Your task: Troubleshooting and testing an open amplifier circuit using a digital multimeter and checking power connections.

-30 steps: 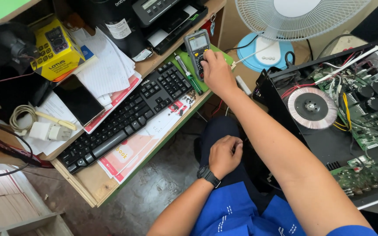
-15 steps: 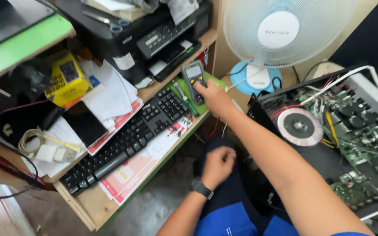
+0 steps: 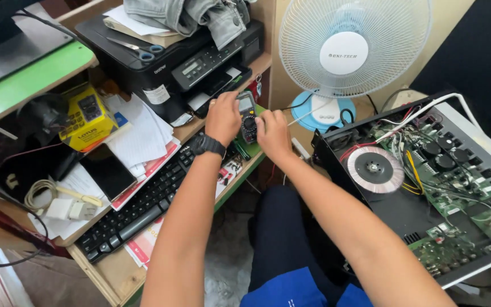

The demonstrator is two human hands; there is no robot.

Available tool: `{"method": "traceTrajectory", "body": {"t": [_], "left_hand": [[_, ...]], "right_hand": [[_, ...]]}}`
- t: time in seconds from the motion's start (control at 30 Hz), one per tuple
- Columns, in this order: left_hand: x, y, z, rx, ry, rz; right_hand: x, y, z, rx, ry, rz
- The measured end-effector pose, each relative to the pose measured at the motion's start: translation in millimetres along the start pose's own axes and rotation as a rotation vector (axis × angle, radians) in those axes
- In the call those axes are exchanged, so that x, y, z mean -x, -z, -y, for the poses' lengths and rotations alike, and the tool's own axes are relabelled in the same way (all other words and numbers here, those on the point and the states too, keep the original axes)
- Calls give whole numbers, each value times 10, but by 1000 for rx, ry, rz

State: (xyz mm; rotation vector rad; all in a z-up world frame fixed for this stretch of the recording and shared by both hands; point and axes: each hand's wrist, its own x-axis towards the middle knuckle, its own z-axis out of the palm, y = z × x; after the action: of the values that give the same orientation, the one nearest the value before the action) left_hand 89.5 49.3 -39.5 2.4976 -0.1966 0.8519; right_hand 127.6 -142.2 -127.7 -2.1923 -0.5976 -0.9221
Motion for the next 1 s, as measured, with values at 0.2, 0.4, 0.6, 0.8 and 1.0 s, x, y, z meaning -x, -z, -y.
{"method": "traceTrajectory", "body": {"t": [0.2,0.4,0.6,0.8,1.0], "left_hand": [[46,8,51,71,90,-3],[45,80,-8,118,110,12],[57,128,52,164,121,13],[21,-7,166,98,123,10],[19,40,127,133,126,29]], "right_hand": [[-58,26,478,-8,-270,206],[-64,33,600,4,-356,164],[-110,207,660,-43,-252,222],[-139,261,523,-81,-60,247],[-110,158,358,-100,0,233]]}}
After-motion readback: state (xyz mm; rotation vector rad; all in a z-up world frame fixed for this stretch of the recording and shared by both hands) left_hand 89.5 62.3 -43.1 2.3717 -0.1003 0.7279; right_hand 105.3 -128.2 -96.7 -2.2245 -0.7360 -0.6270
